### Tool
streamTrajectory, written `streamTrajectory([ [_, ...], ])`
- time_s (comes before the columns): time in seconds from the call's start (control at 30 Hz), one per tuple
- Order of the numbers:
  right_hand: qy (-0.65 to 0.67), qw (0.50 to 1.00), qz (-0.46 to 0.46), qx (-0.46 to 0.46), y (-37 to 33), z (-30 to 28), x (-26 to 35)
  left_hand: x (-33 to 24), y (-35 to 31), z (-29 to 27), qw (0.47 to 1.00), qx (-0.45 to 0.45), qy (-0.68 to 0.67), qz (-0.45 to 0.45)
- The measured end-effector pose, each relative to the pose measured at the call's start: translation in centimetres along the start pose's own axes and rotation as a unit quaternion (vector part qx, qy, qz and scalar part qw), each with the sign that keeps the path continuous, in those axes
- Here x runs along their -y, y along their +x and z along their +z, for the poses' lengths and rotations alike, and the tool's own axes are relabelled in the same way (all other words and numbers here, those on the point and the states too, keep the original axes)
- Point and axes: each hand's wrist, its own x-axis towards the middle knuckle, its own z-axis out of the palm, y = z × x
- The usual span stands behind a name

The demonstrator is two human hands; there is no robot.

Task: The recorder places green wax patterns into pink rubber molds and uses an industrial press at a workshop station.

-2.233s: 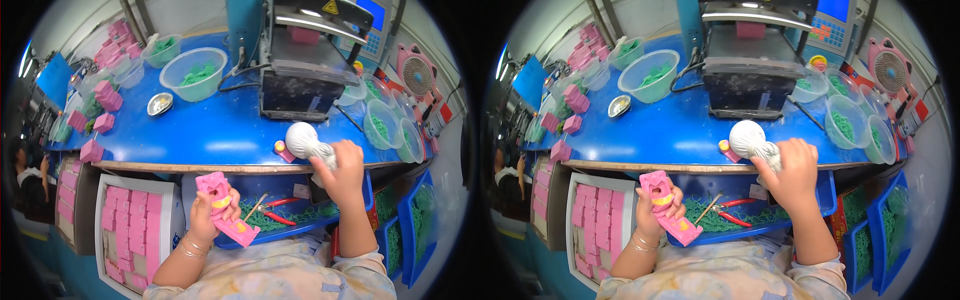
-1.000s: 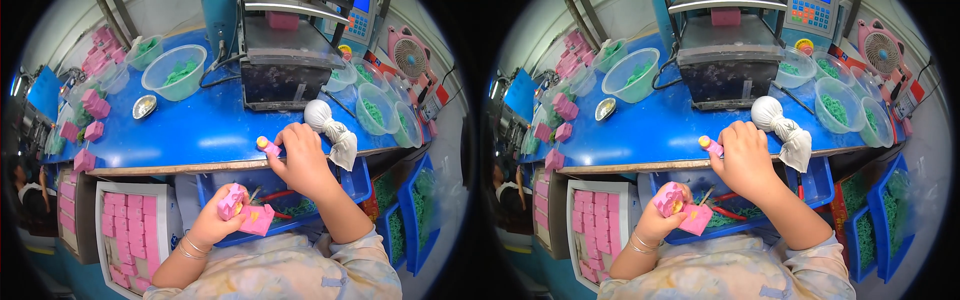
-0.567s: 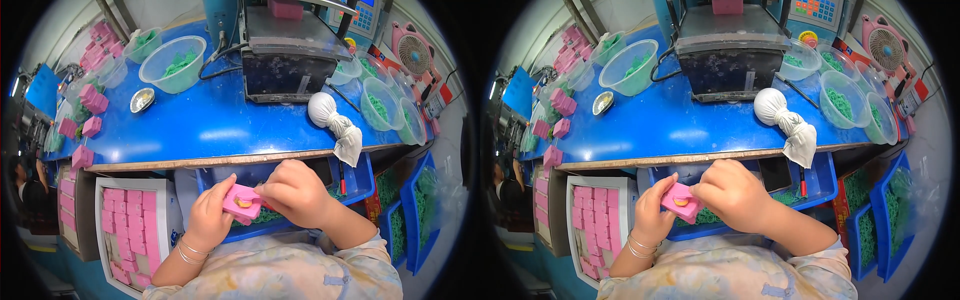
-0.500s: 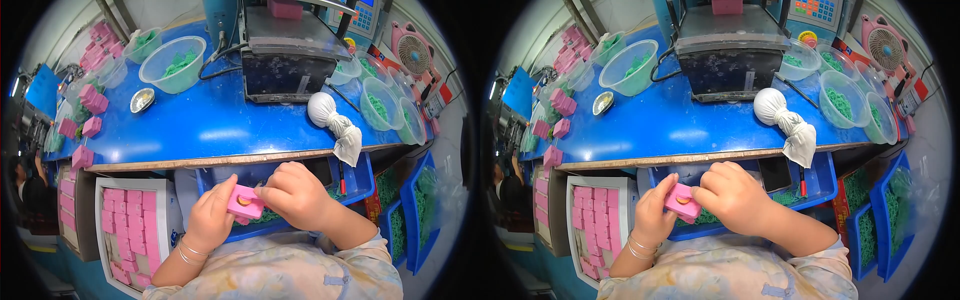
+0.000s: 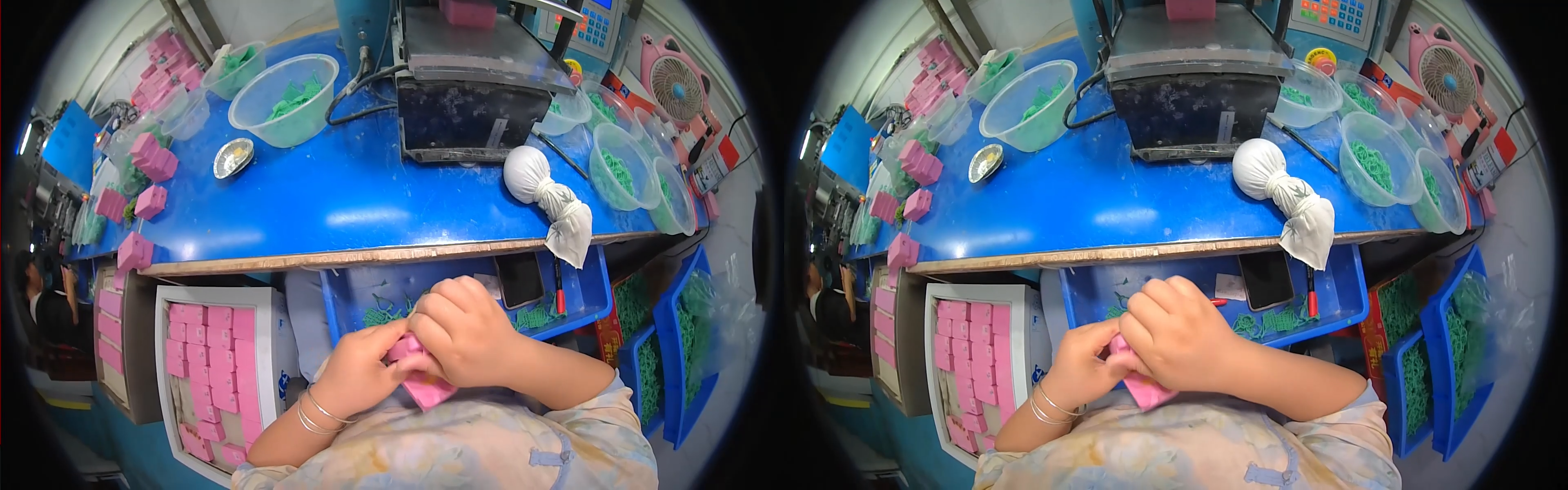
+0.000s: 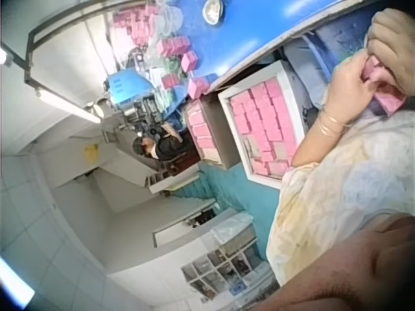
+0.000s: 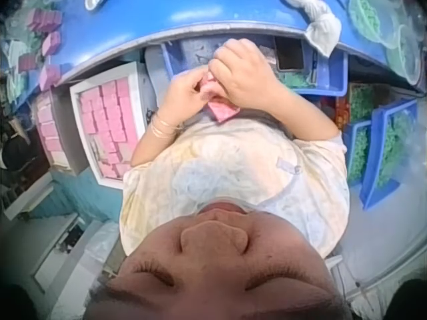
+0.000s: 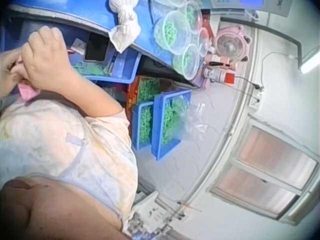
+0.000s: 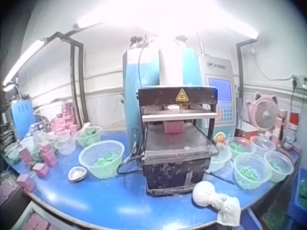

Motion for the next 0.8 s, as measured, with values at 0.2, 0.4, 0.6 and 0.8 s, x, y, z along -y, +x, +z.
streamTrajectory([
  [0.2,0.224,0.966,0.125,0.034,0.4,1.4,-1.6,0.3,-0.3,0.3,0.984,0.093,-0.139,-0.065],
  [0.4,0.378,0.885,0.271,-0.032,-0.6,1.6,-1.8,-0.3,0.6,0.4,0.926,0.060,-0.356,-0.109],
  [0.6,0.304,0.919,0.244,-0.063,-1.1,1.8,-1.3,0.4,0.5,1.4,0.973,-0.049,-0.224,-0.021],
  [0.8,0.274,0.931,0.200,-0.130,-2.0,2.0,-0.6,0.2,0.8,0.8,0.987,-0.050,-0.148,0.041],
])
